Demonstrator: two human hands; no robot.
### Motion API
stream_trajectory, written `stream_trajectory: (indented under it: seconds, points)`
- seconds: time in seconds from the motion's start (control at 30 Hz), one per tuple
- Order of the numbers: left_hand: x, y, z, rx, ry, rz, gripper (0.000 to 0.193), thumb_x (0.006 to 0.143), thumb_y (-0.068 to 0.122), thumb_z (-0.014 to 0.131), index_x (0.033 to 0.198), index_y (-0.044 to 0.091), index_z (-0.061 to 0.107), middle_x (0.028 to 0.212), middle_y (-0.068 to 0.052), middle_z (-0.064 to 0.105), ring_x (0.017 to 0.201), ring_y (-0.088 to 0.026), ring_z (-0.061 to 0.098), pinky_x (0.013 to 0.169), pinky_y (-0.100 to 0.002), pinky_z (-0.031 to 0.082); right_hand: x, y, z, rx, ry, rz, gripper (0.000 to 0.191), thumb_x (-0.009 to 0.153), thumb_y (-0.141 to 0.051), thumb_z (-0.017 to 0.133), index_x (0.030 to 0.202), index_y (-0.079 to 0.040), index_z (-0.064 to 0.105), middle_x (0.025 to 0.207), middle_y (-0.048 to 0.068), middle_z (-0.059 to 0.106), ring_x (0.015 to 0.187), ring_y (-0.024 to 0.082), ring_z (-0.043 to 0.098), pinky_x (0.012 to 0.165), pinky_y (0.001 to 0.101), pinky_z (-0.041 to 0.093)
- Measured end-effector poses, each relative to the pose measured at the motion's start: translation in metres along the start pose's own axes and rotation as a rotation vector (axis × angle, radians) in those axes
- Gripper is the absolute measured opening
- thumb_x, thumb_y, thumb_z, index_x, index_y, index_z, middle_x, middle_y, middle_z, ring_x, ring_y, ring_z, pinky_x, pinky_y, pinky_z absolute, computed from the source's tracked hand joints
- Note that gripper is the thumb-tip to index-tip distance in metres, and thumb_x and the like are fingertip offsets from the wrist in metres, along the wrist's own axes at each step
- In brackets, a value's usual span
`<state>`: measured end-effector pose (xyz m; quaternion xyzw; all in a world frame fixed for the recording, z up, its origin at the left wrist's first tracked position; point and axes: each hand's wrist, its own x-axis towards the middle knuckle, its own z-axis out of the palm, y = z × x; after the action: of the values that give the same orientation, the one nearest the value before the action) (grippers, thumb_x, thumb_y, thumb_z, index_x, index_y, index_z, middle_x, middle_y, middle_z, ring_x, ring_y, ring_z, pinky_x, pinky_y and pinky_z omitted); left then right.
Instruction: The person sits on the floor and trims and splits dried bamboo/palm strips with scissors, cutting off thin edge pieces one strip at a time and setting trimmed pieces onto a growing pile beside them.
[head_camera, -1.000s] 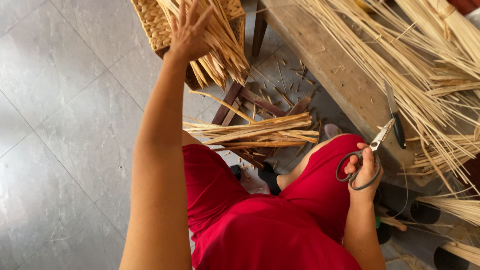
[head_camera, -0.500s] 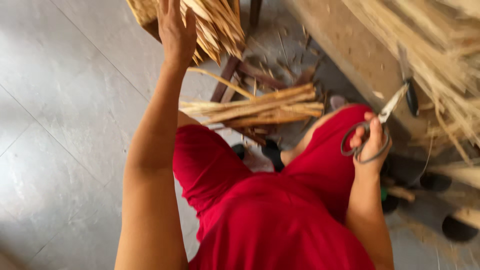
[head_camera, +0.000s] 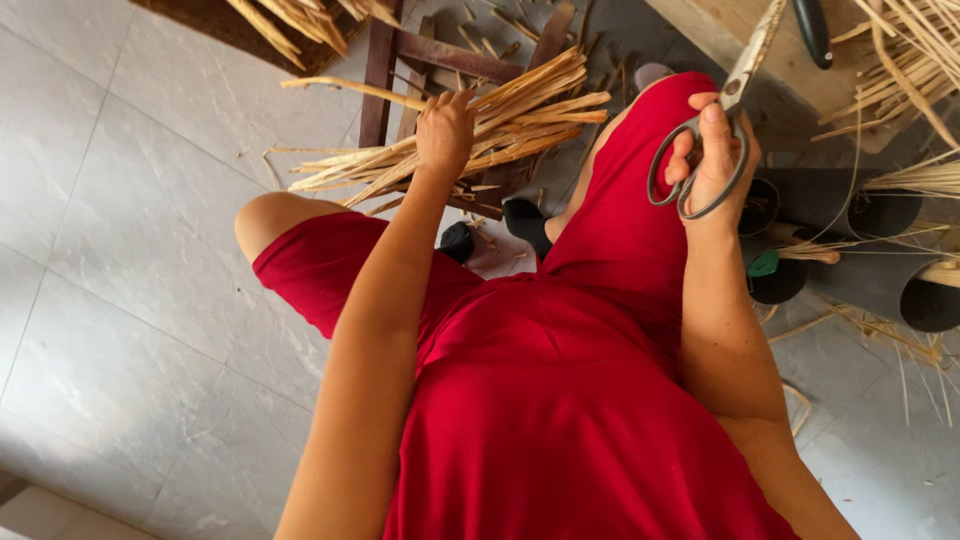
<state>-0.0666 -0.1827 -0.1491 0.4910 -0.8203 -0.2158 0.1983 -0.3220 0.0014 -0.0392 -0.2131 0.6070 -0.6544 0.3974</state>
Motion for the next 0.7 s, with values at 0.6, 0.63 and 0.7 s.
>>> stream_trajectory:
  seconds: [0.6,0.63,0.7]
  points:
    - [0.009,0.016,-0.022,-0.197,0.129,-0.051,0.013,0.101,0.020,0.068,0.108,0.010,0.071,0.097,-0.008,0.071,0.077,-0.025,0.071,0.065,-0.039,0.058,0.010,0.015,-0.012,0.052,0.006,-0.003,0.022,0.108,-0.024,0.067,0.117,-0.005,0.065,0.075,0.004,0.058,0.054,0.010,0.051,0.047,0.0241,0.040]
    - [0.008,0.025,-0.029,-0.224,0.148,-0.047,0.013,0.104,0.020,0.066,0.112,0.010,0.070,0.098,-0.008,0.071,0.078,-0.024,0.071,0.066,-0.038,0.058,0.010,0.016,-0.012,0.049,0.004,-0.010,0.020,0.108,-0.022,0.068,0.117,-0.005,0.064,0.076,0.004,0.058,0.055,0.011,0.051,0.047,0.0241,0.041]
    - [-0.005,0.047,-0.048,-0.311,0.297,0.099,0.023,0.104,0.013,0.062,0.126,0.010,0.068,0.112,-0.010,0.068,0.094,-0.028,0.070,0.079,-0.040,0.059,0.009,0.016,-0.010,0.039,-0.051,-0.057,0.022,0.105,-0.015,0.072,0.122,-0.005,0.064,0.081,0.004,0.060,0.059,0.011,0.053,0.052,0.0247,0.043]
